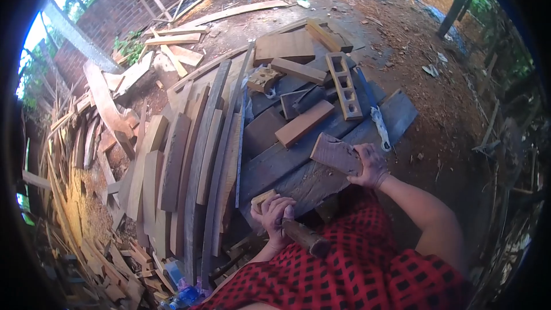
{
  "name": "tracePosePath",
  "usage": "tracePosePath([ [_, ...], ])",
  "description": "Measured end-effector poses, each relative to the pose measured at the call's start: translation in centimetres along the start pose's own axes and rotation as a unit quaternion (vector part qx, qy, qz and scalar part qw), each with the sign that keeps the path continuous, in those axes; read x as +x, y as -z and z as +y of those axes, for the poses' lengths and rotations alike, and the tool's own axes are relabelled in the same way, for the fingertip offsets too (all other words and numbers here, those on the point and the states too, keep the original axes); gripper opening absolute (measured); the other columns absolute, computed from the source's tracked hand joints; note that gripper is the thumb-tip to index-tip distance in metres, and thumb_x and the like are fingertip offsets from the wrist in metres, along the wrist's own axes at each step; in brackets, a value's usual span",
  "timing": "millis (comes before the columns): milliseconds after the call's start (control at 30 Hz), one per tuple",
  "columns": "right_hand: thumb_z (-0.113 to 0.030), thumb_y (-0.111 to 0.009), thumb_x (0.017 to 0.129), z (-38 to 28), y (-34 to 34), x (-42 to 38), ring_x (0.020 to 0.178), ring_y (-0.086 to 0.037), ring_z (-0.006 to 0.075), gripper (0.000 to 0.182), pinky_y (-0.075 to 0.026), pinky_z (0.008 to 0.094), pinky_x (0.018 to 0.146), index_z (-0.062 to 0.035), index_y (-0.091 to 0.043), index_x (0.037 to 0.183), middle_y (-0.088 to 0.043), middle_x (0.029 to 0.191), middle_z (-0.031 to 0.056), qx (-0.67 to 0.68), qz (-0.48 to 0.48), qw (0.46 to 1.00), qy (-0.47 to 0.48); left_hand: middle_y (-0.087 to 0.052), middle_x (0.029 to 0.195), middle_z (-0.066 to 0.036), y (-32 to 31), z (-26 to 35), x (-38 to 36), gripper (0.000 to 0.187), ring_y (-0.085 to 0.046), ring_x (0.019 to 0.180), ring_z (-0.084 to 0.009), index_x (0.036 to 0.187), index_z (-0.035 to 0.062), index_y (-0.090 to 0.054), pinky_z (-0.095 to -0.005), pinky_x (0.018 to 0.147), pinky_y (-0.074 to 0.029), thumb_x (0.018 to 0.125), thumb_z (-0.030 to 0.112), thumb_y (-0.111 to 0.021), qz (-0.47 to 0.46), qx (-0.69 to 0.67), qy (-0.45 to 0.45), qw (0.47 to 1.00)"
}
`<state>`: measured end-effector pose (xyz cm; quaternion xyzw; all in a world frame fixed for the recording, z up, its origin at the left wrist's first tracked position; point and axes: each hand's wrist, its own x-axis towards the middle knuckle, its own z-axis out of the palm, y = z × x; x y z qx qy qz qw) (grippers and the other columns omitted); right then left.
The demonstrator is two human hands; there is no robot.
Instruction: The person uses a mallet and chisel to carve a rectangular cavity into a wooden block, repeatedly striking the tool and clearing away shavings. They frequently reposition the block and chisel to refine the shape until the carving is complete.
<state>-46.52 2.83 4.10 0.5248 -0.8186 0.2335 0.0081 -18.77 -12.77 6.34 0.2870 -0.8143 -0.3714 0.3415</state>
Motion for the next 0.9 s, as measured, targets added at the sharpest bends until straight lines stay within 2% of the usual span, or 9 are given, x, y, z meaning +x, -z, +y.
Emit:
tracePosePath([
  [133,-0.037,-0.079,0.049,-0.4,0.2,-0.1,0.102,-0.05,0.0361,0.08,-0.041,0.0449,0.093,-0.0063,-0.047,0.116,-0.052,0.108,0.0151,-0.014,-0.01,1.0,-0.013,-0.069,0.092,0.004,0.1,0.3,-0.1,0.015,-0.056,0.106,-0.0195,0.086,0.0141,-0.071,-0.0502,0.108,-0.008,0.089,0.024,-0.059,-0.014,0.001,-0.013,1.0],
  [333,-0.038,-0.081,0.048,0.0,-0.1,-0.3,0.104,-0.05,0.0359,0.082,-0.042,0.0445,0.092,-0.0061,-0.048,0.116,-0.051,0.108,0.0152,-0.022,-0.013,1.0,-0.017,-0.069,0.094,0.003,-0.4,0.2,-0.6,0.015,-0.053,0.111,-0.0226,0.088,0.0141,-0.071,-0.0514,0.108,-0.009,0.089,0.024,-0.059,0.048,0.002,-0.014,0.999],
  [400,-0.039,-0.081,0.048,0.1,-0.2,-0.3,0.104,-0.05,0.0357,0.082,-0.042,0.0443,0.092,-0.0065,-0.048,0.116,-0.051,0.107,0.0151,-0.02,-0.015,1.0,-0.003,-0.067,0.099,0.004,-0.3,0.1,-0.7,0.012,-0.053,0.113,-0.0221,0.094,0.0167,-0.07,-0.0558,0.107,-0.01,0.084,0.02,-0.064,0.039,0.009,-0.016,0.999],
  [600,-0.037,-0.082,0.049,0.7,-0.9,-0.6,0.109,-0.047,0.0382,0.084,-0.04,0.0484,0.095,-0.0077,-0.046,0.12,-0.052,0.112,0.0173,-0.006,-0.001,1.0,0.004,-0.067,0.101,0.0,-0.2,0.3,-0.9,0.013,-0.052,0.115,-0.0224,0.094,0.0139,-0.068,-0.0524,0.106,-0.015,0.088,0.022,-0.061,0.056,0.048,-0.011,0.997],
  [633,-0.037,-0.082,0.049,1.0,-1.1,-0.8,0.109,-0.047,0.0382,0.084,-0.039,0.0484,0.095,-0.0078,-0.046,0.119,-0.052,0.112,0.0173,-0.007,-0.002,1.0,0.005,-0.067,0.101,0.0,0.0,0.4,-1.0,0.013,-0.052,0.115,-0.0224,0.094,0.0139,-0.068,-0.0524,0.106,-0.015,0.088,0.022,-0.061,0.087,0.063,0.007,0.994],
  [700,-0.038,-0.082,0.05,1.2,-1.4,-0.8,0.109,-0.047,0.0381,0.084,-0.039,0.0484,0.095,-0.008,-0.046,0.119,-0.052,0.111,0.0172,0.0,-0.006,1.0,0.028,-0.066,0.102,0.0,0.4,0.7,-1.1,0.014,-0.052,0.115,-0.0227,0.095,0.0138,-0.067,-0.0524,0.105,-0.017,0.088,0.023,-0.06,0.039,0.045,-0.023,0.998],
  [767,-0.039,-0.081,0.05,0.9,-1.0,-0.6,0.109,-0.047,0.0378,0.084,-0.039,0.0488,0.096,-0.0081,-0.046,0.119,-0.052,0.112,0.0169,0.018,-0.028,0.999,-0.013,-0.066,0.102,0.0,0.6,0.8,-1.2,0.014,-0.052,0.114,-0.0229,0.096,0.0137,-0.067,-0.0531,0.104,-0.018,0.088,0.023,-0.06,0.052,0.059,-0.031,0.996],
  [800,-0.039,-0.081,0.05,1.1,-1.1,-0.6,0.109,-0.047,0.0378,0.084,-0.039,0.0488,0.096,-0.0081,-0.046,0.119,-0.052,0.112,0.0169,0.023,-0.033,0.999,0.006,-0.065,0.102,0.0,0.5,0.8,-1.3,0.015,-0.053,0.114,-0.0231,0.097,0.0136,-0.066,-0.0537,0.104,-0.018,0.088,0.024,-0.06,0.043,0.06,-0.049,0.996],
  [900,-0.037,-0.08,0.052,1.8,-1.6,0.4,0.114,-0.046,0.0379,0.082,-0.037,0.049,0.098,-0.0069,-0.046,0.12,-0.05,0.115,0.0172,0.031,-0.049,0.998,0.014,-0.063,0.108,0.0,0.2,0.7,-1.5,0.017,-0.05,0.118,-0.0227,0.099,0.0137,-0.065,-0.055,0.102,-0.02,0.089,0.026,-0.059,0.043,0.086,-0.014,0.995],
])
